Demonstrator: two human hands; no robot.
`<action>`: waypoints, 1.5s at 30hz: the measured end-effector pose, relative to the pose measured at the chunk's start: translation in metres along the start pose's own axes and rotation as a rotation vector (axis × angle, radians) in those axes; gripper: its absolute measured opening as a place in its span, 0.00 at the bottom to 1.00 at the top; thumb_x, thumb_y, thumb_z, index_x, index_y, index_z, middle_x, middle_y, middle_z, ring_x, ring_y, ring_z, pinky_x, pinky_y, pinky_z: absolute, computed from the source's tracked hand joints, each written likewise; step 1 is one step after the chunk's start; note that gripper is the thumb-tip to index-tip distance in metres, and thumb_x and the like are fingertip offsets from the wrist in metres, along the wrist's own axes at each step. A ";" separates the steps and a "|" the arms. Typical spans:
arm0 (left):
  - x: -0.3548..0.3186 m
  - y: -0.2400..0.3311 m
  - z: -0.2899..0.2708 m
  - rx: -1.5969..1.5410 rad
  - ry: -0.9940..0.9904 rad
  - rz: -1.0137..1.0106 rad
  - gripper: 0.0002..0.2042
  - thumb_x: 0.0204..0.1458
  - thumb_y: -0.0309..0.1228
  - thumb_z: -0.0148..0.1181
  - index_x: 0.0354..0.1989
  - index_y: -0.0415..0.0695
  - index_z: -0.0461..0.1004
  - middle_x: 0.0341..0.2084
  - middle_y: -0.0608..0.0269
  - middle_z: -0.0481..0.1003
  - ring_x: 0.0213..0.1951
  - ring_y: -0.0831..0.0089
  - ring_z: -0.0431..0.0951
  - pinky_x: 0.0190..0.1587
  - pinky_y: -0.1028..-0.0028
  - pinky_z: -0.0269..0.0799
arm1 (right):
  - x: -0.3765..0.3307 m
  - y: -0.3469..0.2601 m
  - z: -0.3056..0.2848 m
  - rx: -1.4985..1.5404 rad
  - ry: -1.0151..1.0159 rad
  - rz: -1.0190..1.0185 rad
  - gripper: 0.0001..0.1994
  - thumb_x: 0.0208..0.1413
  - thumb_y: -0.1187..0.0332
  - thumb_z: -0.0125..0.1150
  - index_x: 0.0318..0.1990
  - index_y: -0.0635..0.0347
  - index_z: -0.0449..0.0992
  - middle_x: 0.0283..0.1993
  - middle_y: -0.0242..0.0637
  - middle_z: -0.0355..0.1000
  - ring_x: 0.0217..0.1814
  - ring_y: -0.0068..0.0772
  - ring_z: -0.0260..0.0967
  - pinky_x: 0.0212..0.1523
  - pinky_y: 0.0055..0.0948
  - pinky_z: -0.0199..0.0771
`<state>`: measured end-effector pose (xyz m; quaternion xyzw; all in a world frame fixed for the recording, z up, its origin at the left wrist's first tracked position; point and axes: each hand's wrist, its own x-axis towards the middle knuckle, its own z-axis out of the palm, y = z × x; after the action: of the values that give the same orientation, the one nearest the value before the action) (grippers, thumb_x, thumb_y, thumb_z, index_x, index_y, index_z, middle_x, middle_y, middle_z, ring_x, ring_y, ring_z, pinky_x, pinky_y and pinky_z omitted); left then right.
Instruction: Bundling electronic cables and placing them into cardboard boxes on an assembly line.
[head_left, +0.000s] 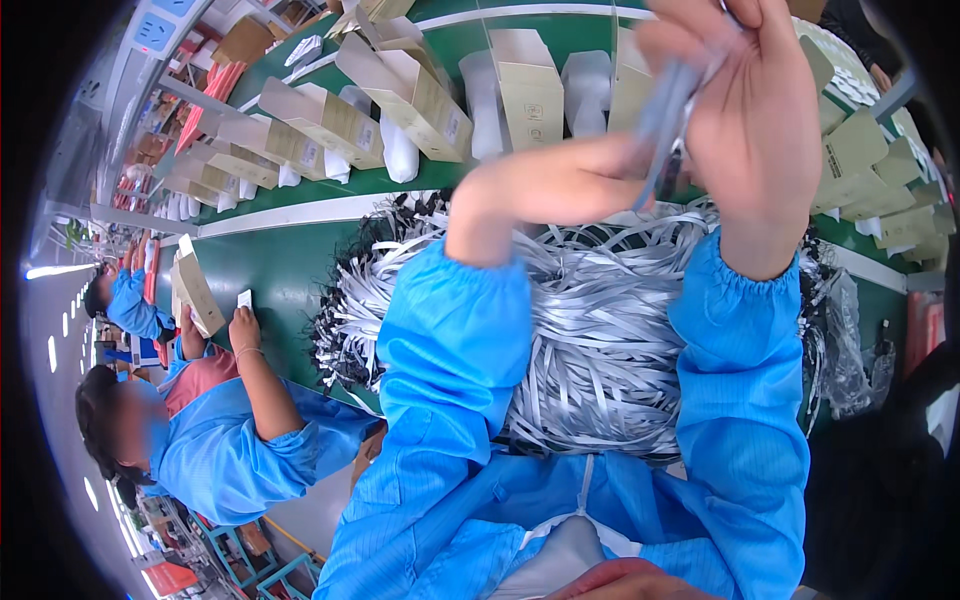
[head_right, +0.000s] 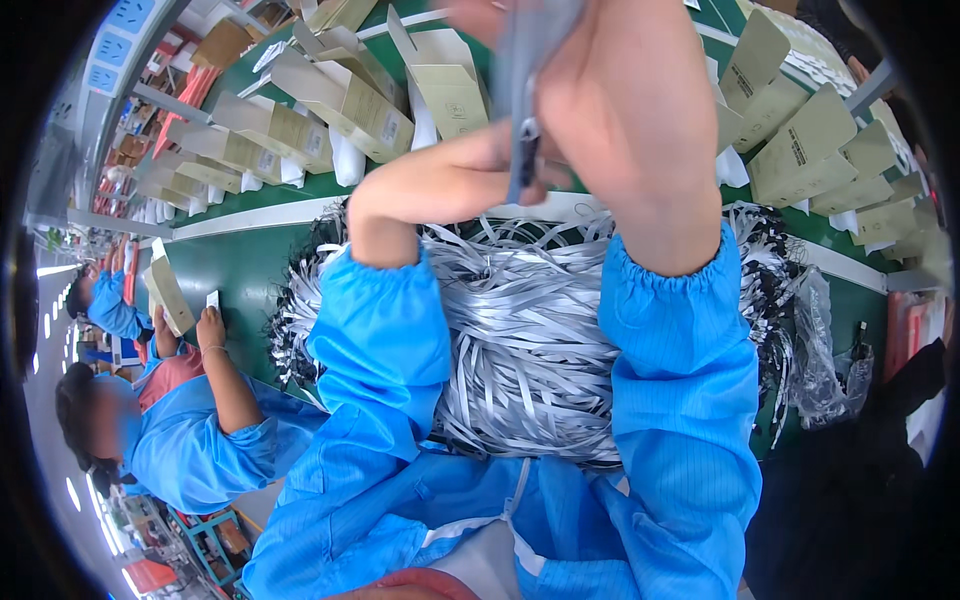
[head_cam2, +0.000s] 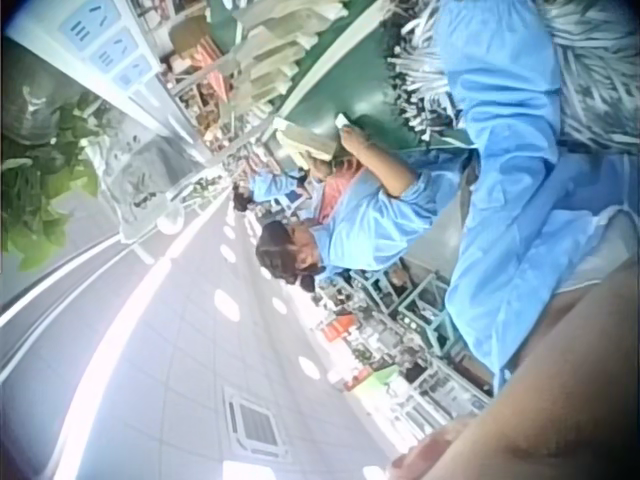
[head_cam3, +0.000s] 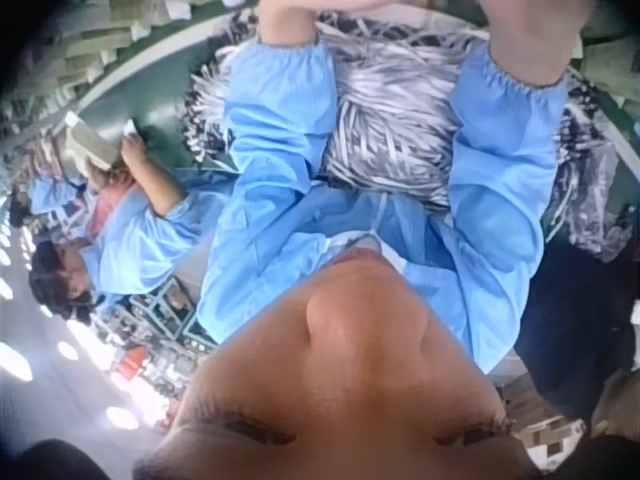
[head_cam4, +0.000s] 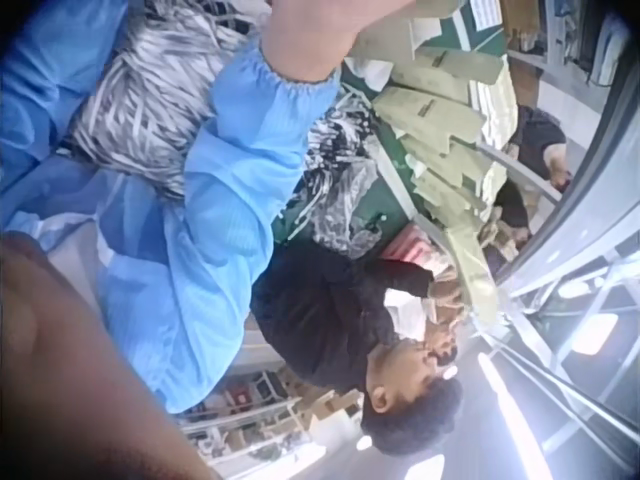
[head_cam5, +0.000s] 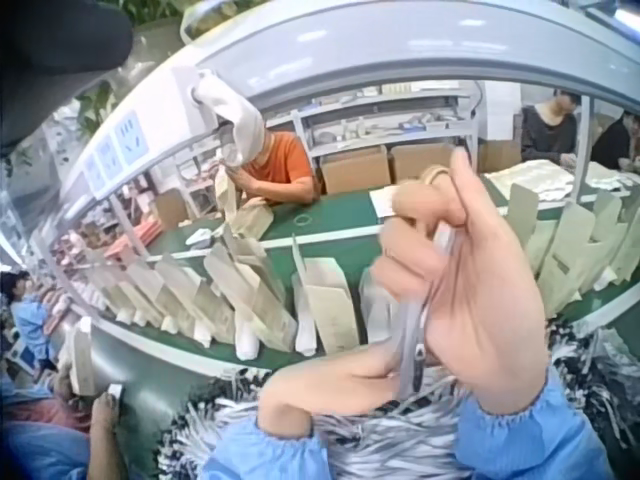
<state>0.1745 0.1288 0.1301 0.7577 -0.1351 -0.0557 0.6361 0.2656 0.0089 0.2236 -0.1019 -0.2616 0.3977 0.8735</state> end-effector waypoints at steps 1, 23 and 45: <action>0.004 0.001 0.000 -0.154 -0.076 -0.055 0.18 0.60 0.27 0.50 0.58 0.33 0.68 0.40 0.55 0.77 0.39 0.71 0.78 0.39 0.73 0.73 | 0.002 -0.006 -0.018 -0.052 -0.030 -0.014 0.21 0.76 0.51 0.38 0.29 0.50 0.57 0.27 0.21 0.51 0.22 0.16 0.46 0.27 0.24 0.55; -0.018 0.040 -0.011 -0.192 0.598 0.027 0.24 0.61 0.27 0.62 0.61 0.38 0.58 0.30 0.62 0.74 0.28 0.79 0.69 0.31 0.76 0.64 | 0.008 0.043 -0.038 -0.311 0.444 -0.115 0.13 0.67 0.59 0.59 0.30 0.54 0.71 0.20 0.23 0.56 0.15 0.17 0.47 0.15 0.20 0.42; -0.029 -0.114 -0.056 0.732 0.191 -0.924 0.13 0.40 0.25 0.75 0.36 0.41 0.83 0.27 0.61 0.83 0.30 0.69 0.84 0.32 0.70 0.78 | 0.064 0.062 -0.152 -1.421 -0.354 -0.057 0.16 0.73 0.60 0.47 0.40 0.63 0.74 0.34 0.31 0.67 0.37 0.26 0.66 0.44 0.26 0.67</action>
<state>0.1770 0.2077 0.0261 0.9095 0.2558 -0.2081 0.2531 0.3422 0.1028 0.0958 -0.5712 -0.5960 0.1198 0.5515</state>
